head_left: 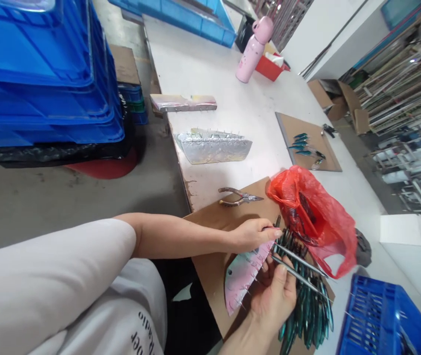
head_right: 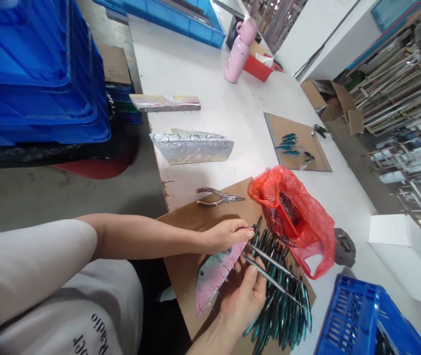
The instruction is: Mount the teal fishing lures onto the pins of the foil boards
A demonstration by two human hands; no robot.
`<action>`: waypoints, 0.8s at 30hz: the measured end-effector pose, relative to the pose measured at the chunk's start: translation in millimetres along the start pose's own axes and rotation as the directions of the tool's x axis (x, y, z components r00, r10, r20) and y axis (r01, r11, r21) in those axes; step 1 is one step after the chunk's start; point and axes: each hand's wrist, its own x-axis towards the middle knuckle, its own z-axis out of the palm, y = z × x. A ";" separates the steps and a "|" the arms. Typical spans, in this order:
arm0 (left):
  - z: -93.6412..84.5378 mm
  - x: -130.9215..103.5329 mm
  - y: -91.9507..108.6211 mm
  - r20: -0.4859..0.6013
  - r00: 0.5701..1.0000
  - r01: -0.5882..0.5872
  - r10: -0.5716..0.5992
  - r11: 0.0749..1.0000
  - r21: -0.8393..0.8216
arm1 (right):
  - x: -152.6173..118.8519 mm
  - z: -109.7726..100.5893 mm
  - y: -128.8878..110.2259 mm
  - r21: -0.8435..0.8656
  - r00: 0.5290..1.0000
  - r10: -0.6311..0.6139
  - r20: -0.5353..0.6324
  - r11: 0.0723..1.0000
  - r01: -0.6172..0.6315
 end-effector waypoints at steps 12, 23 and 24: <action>1.1 2.8 -3.3 -0.084 0.996 -0.049 0.042 0.996 -0.079 | -9.3 -101.6 -22.4 -0.981 0.979 -0.190 -0.074 0.189 -0.037; 0.2 -0.2 -0.2 -0.118 0.992 -0.060 0.045 0.990 -0.126 | 16.8 -105.1 -25.3 -0.998 0.998 -0.045 0.052 -0.024 0.051; -0.8 -1.8 2.1 -0.121 0.992 -0.055 0.041 0.992 -0.113 | 21.0 -110.3 -24.0 -0.998 0.997 -0.044 0.056 0.017 0.057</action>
